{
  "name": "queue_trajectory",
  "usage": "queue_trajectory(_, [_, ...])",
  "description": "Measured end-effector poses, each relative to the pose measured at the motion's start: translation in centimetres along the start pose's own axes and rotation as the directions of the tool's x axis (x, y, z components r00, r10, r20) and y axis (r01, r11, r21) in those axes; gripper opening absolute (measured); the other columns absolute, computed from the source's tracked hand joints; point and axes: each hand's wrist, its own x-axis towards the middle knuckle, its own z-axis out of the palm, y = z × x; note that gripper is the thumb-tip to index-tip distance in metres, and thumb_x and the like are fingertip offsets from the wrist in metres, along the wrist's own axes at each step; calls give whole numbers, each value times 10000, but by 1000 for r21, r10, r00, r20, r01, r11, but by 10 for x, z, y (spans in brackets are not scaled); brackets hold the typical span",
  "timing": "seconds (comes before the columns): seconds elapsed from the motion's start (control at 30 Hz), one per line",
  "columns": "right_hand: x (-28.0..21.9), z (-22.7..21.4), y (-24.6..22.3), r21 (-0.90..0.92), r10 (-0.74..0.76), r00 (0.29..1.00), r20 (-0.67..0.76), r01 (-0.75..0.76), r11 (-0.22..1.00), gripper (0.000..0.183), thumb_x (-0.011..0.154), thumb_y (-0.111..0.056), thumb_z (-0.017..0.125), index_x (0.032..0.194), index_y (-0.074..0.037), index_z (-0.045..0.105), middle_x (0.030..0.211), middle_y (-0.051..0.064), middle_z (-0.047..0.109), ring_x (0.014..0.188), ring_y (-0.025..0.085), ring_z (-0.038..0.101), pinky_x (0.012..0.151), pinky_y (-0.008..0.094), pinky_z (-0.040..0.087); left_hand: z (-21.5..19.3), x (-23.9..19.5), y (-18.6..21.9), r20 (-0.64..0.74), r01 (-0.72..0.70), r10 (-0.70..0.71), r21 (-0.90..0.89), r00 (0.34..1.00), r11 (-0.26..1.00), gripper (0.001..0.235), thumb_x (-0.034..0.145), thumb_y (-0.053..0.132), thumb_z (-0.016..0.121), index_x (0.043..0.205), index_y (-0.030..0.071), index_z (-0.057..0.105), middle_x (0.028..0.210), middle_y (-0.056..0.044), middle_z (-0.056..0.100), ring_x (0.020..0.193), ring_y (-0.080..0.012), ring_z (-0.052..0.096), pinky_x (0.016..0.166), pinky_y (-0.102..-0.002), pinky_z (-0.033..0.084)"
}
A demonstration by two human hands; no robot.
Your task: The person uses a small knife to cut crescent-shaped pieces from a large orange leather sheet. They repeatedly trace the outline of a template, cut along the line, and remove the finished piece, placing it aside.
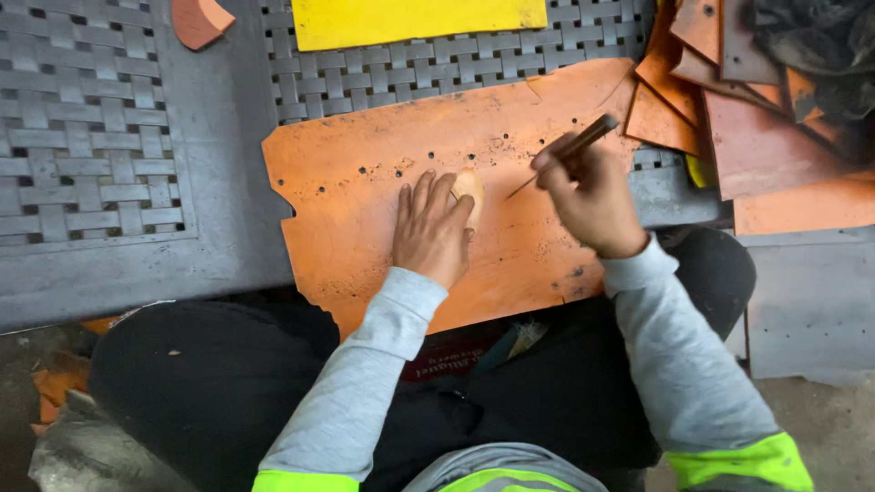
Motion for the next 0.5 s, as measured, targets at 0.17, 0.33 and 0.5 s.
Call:
queue_trajectory(0.17, [-7, 24, -2, 20, -60, 992, 110, 58, 998, 106, 985, -63, 640, 1031, 25, 675, 912, 68, 729, 827, 124, 716, 754, 264, 584, -5, -3, -4, 19, 77, -76, -73, 997, 994, 940, 778, 205, 802, 1559, 126, 285, 1444, -139, 559, 1451, -384, 367, 1216, -626, 204])
queue_trajectory(0.33, [3, 46, -13, -118, -21, 980, 196, 44, 992, 144, 968, -114, 658, 989, 24, 693, 797, 81, 724, 716, 129, 698, 671, 289, 556, -1, -9, -19, -14, 29, -31, -135, 999, 990, 986, 834, 269, 809, 1571, 124, 171, 1500, -85, 538, 1500, -382, 315, 1235, -633, 139])
queue_trajectory(0.5, [9, 54, -14, -223, 106, 967, 231, -53, 973, 204, 953, -175, 690, 939, 29, 699, 708, 102, 687, 618, 160, 632, 579, 327, 506, 6, -14, -25, -54, -4, -3, -133, 999, 991, 976, 867, 302, 794, 1580, 86, 163, 1537, -101, 509, 1505, -381, 307, 1244, -621, 135])
